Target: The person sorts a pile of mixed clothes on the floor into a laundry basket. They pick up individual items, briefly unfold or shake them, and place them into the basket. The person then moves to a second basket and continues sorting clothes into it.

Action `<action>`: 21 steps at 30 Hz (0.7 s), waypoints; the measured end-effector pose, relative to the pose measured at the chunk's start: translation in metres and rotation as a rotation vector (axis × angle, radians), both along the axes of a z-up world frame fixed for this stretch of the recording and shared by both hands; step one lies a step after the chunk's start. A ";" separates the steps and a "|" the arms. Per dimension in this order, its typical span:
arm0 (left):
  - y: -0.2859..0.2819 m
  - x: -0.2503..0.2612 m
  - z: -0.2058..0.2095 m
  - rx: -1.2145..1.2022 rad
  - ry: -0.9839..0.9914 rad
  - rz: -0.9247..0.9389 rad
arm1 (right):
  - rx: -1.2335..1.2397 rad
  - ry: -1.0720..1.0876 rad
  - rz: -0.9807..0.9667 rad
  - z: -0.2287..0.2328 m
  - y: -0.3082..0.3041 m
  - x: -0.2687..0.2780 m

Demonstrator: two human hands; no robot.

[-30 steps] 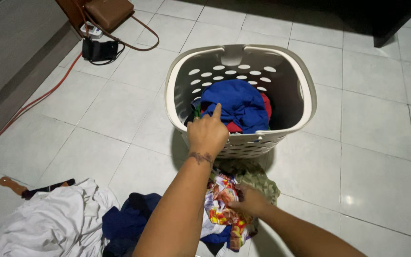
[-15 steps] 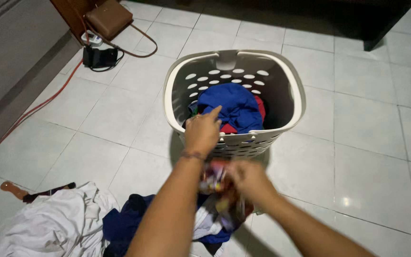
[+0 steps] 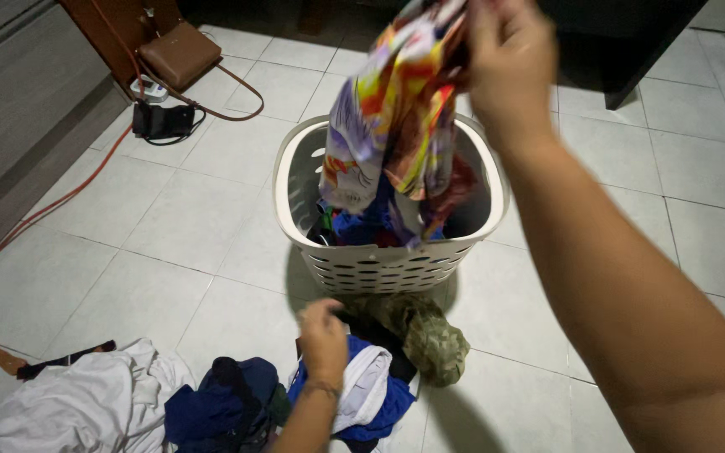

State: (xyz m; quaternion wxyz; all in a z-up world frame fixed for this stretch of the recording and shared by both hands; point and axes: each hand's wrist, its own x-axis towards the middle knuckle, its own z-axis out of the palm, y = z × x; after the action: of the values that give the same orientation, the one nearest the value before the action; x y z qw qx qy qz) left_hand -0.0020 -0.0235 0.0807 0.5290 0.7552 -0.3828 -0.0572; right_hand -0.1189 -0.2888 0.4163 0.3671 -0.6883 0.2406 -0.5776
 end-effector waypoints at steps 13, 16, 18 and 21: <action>-0.039 -0.068 -0.048 0.632 -0.311 -0.612 | 0.081 1.357 0.066 -0.196 0.033 -0.002; -0.055 -0.074 -0.055 0.833 -0.235 -0.644 | 0.051 1.356 0.070 -0.196 0.039 -0.002; -0.068 -0.079 -0.065 0.992 -0.201 -0.672 | 0.041 1.358 0.068 -0.190 0.039 -0.002; -0.080 -0.082 -0.089 1.168 -0.318 -0.685 | 0.032 1.360 0.054 -0.183 0.043 0.000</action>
State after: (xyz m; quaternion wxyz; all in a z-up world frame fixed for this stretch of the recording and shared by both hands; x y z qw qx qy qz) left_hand -0.0838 -0.1031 -0.0085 -0.0746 0.7520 -0.5790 -0.3061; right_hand -0.1189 -0.2458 0.2329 0.1585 -0.8985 0.4094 -0.0034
